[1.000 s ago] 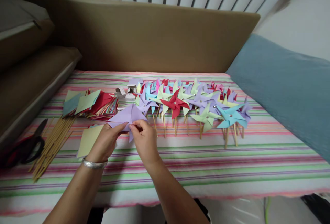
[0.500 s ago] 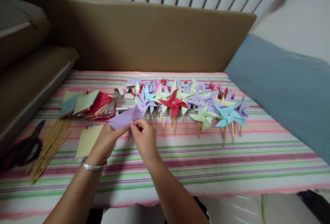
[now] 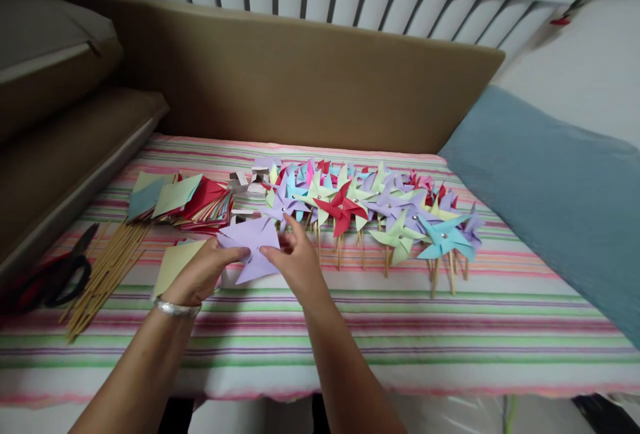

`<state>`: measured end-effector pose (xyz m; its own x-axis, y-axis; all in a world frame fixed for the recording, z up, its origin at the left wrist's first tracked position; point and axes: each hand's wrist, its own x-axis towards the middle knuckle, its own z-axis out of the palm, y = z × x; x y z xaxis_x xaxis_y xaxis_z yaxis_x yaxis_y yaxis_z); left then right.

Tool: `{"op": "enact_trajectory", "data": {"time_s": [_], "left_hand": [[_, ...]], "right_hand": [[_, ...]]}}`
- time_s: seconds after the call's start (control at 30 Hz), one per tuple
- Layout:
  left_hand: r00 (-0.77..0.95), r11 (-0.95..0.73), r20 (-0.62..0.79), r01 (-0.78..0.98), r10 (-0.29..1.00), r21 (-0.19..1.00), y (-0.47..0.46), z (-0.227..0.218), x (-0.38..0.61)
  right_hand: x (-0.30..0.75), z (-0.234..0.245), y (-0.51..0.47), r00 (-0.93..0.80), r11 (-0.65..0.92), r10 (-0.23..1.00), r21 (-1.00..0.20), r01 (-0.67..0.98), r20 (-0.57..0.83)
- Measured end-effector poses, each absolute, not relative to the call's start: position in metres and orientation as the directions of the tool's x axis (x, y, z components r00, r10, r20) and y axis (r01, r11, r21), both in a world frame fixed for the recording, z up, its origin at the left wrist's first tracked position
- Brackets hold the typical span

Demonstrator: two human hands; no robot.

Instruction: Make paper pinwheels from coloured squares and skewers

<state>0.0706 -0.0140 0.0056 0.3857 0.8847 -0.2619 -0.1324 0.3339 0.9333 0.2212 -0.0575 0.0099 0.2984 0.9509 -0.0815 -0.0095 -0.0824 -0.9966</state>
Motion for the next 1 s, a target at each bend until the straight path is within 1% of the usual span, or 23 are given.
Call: {"op": "enact_trajectory", "data": {"time_s": [0.03, 0.1, 0.2, 0.37, 0.5, 0.57, 0.63, 0.7, 0.73, 0.77, 0.8, 0.83, 0.87, 0.9, 0.93, 1.0], "left_hand": [[0.407, 0.342, -0.27, -0.116, 0.873, 0.932, -0.015, 0.006, 0.071], [0.43, 0.357, -0.288, -0.086, 0.856, 0.93, -0.018, 0.005, 0.074], [0.417, 0.39, -0.322, -0.086, 0.85, 0.917, -0.019, 0.004, 0.077], [0.416, 0.45, -0.337, -0.21, 0.845, 0.868, -0.02, -0.003, 0.085], [0.384, 0.431, -0.304, -0.306, 0.872, 0.849, -0.022, -0.007, 0.091], [0.35, 0.419, -0.305, -0.317, 0.885, 0.851, -0.022, -0.007, 0.091], [0.328, 0.413, -0.311, -0.313, 0.892, 0.855, -0.019, -0.006, 0.089], [0.297, 0.409, -0.32, -0.315, 0.9, 0.856, -0.015, -0.005, 0.083], [0.276, 0.407, -0.326, -0.322, 0.904, 0.855, -0.012, -0.004, 0.079], [0.249, 0.403, -0.333, -0.332, 0.909, 0.853, -0.009, -0.003, 0.075], [0.22, 0.396, -0.337, -0.343, 0.915, 0.852, -0.007, -0.001, 0.07], [0.192, 0.386, -0.337, -0.351, 0.922, 0.853, -0.004, 0.0, 0.066], [0.169, 0.375, -0.335, -0.357, 0.927, 0.856, -0.002, 0.001, 0.062], [0.152, 0.365, -0.332, -0.36, 0.931, 0.859, 0.0, 0.003, 0.058], [0.141, 0.357, -0.328, -0.36, 0.934, 0.862, 0.001, 0.004, 0.055], [0.131, 0.35, -0.324, -0.355, 0.937, 0.867, 0.004, 0.006, 0.049]], "right_hand": [[0.22, 0.008, -0.057, 0.229, -0.102, 0.966, -0.991, -0.082, -0.118], [0.218, 0.005, -0.057, 0.195, -0.11, 0.972, -0.986, -0.123, -0.133], [0.217, 0.003, -0.056, 0.24, -0.118, 0.96, -0.985, -0.124, -0.145], [0.215, 0.002, -0.054, 0.312, -0.093, 0.932, -0.952, -0.29, -0.186], [0.206, -0.001, -0.053, 0.354, 0.006, 0.925, -0.927, -0.375, -0.137], [0.201, -0.003, -0.052, 0.366, 0.038, 0.923, -0.918, -0.395, -0.119], [0.199, -0.005, -0.052, 0.35, 0.034, 0.93, -0.924, -0.38, -0.11], [0.2, -0.005, -0.053, 0.348, 0.004, 0.932, -0.955, -0.296, -0.104], [0.2, -0.004, -0.054, 0.379, -0.007, 0.921, -0.979, -0.204, -0.085], [0.2, -0.003, -0.055, 0.427, -0.002, 0.904, -0.997, -0.075, -0.034], [0.2, -0.001, -0.058, 0.46, 0.02, 0.886, -0.996, 0.086, 0.057], [0.2, 0.001, -0.06, 0.45, 0.063, 0.875, -0.964, 0.259, 0.178], [0.199, 0.003, -0.063, 0.384, 0.127, 0.872, -0.899, 0.418, 0.302], [0.197, 0.004, -0.065, 0.278, 0.208, 0.871, -0.815, 0.541, 0.406], [0.196, 0.005, -0.066, 0.156, 0.288, 0.867, -0.73, 0.619, 0.474], [0.193, 0.004, -0.068, -0.036, 0.399, 0.851, -0.601, 0.692, 0.524]]}}
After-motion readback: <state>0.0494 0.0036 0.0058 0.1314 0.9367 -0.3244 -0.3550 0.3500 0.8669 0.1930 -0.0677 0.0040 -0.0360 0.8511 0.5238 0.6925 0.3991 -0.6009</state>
